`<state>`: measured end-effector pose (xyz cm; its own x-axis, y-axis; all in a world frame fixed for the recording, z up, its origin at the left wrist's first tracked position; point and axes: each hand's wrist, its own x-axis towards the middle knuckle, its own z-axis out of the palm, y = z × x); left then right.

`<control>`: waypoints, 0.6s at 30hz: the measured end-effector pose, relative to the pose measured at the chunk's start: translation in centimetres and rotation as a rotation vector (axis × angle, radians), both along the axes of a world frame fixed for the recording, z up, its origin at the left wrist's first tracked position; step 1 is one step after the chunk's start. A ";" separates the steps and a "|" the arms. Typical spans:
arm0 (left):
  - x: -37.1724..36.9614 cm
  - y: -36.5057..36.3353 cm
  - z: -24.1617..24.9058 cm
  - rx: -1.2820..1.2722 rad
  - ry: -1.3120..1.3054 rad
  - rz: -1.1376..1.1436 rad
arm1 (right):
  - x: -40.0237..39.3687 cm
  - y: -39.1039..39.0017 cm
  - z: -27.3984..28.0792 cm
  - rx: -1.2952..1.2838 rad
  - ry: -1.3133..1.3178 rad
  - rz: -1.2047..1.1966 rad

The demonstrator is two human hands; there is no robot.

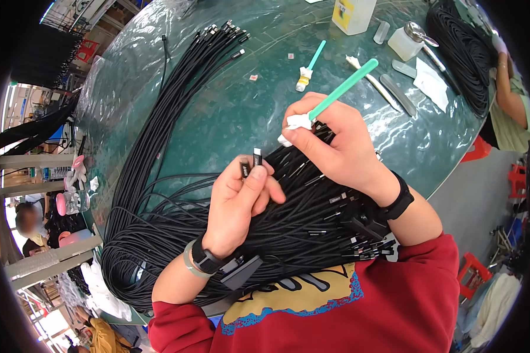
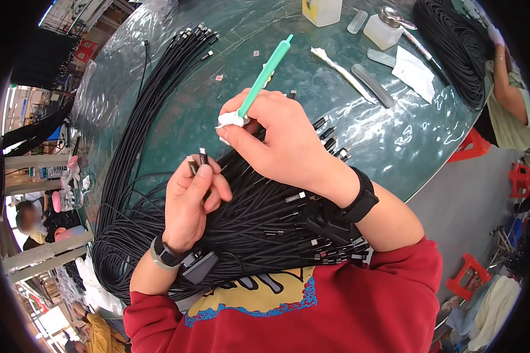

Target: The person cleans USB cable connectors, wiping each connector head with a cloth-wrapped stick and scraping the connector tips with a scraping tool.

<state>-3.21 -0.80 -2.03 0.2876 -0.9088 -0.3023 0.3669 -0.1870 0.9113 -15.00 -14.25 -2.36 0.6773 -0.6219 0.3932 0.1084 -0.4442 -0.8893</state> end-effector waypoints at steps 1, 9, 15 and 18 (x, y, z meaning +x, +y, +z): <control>0.1 0.1 0.0 0.001 -0.001 0.002 | 0.0 0.1 0.1 0.028 -0.020 0.014; 1.2 -0.2 1.1 0.039 0.051 -0.004 | -0.2 0.5 0.3 0.216 -0.060 0.073; 1.3 -0.2 0.9 0.095 0.125 -0.062 | -0.1 0.4 0.4 0.155 -0.033 0.081; 1.3 -0.2 0.6 0.111 0.192 -0.082 | 0.0 0.6 0.4 0.239 -0.044 0.011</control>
